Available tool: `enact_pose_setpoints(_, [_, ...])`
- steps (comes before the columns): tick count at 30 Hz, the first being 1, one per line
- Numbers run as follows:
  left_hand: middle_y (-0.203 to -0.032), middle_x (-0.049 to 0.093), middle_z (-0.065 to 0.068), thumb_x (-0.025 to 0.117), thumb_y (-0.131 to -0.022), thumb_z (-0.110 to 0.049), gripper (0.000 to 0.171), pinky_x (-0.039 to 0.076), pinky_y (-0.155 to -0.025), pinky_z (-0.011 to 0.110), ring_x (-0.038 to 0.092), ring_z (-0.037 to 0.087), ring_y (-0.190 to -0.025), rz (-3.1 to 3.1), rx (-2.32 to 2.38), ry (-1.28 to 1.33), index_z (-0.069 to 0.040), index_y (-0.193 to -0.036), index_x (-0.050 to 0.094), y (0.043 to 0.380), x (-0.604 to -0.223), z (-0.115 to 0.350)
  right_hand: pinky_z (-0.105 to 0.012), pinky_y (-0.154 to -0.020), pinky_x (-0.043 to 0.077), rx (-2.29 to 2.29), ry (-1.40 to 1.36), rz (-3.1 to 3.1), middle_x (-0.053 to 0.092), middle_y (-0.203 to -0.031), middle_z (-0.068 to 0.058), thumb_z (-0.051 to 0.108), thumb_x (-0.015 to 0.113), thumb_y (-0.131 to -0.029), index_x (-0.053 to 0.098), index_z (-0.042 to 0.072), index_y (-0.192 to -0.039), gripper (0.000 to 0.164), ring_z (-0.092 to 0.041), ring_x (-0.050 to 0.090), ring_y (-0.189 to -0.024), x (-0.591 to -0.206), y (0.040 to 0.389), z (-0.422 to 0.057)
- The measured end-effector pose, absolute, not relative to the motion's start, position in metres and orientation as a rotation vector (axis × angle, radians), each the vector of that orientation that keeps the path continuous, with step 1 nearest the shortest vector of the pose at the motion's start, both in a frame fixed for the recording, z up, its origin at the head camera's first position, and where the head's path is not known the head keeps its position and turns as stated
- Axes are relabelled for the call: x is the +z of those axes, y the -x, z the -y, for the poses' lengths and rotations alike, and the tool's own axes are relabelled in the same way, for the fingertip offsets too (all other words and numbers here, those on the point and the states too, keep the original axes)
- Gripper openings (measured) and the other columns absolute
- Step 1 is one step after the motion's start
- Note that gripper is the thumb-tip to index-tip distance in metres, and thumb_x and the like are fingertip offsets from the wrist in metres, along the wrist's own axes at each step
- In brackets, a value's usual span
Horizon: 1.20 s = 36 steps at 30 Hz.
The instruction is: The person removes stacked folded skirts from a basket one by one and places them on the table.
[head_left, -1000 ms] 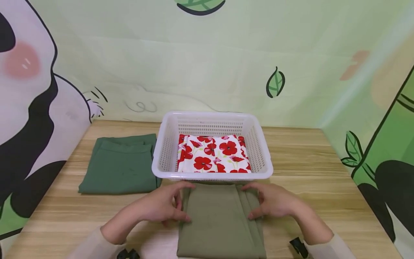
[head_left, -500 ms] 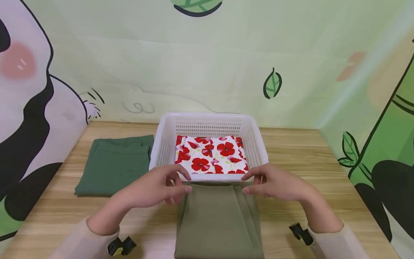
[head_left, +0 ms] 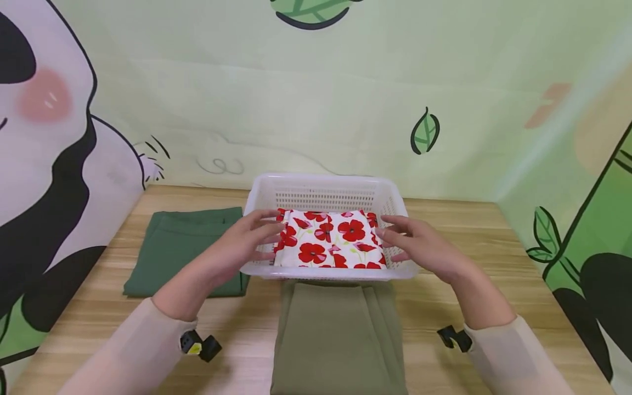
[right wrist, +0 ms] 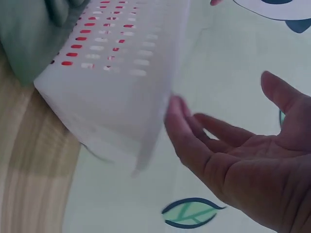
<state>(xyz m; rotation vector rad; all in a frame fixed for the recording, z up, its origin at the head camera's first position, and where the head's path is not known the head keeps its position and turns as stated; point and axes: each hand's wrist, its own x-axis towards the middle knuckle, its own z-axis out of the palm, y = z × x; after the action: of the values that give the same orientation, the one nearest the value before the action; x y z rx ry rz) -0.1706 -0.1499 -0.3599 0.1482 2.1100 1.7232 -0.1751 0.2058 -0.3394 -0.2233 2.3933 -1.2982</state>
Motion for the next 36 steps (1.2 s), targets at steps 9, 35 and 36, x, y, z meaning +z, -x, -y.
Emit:
enact_pose_setpoints(9, [-0.169,0.023,0.013,0.056,-0.103,-0.044,0.085,0.039,-0.117,0.063,0.024,0.044,-0.155,-2.075,1.721,0.021,-0.015,-0.167,0.008,0.189,-0.366,0.139,-0.061,-0.112,0.046,-1.38,0.041,-2.273,0.023,-0.17,-0.019,0.057,0.055,-0.102,0.011,0.009,-0.167,0.091,-0.046,0.028,-0.154,-0.351,0.193,-0.194])
enact_pose_setpoints(35, [-0.153,0.053,0.009,0.059,-0.101,-0.045,0.061,0.047,-0.105,0.071,0.053,0.035,-0.137,-1.944,1.693,0.375,-0.017,-0.153,0.044,0.241,-0.402,0.119,-0.072,-0.111,0.04,-1.416,-0.323,-2.142,0.024,-0.168,-0.018,0.054,0.052,-0.103,0.023,0.006,-0.163,0.082,-0.051,0.032,-0.148,-0.391,0.239,-0.168])
enact_pose_setpoints(36, [-0.153,0.053,0.009,0.06,-0.1,-0.046,0.061,0.048,-0.104,0.069,0.054,0.035,-0.137,-1.958,1.686,0.385,-0.017,-0.152,0.044,0.241,-0.403,0.119,-0.072,-0.111,0.04,-1.416,-0.325,-2.139,0.026,-0.168,-0.018,0.053,0.052,-0.102,0.024,0.007,-0.163,0.081,-0.05,0.034,-0.147,-0.391,0.24,-0.168])
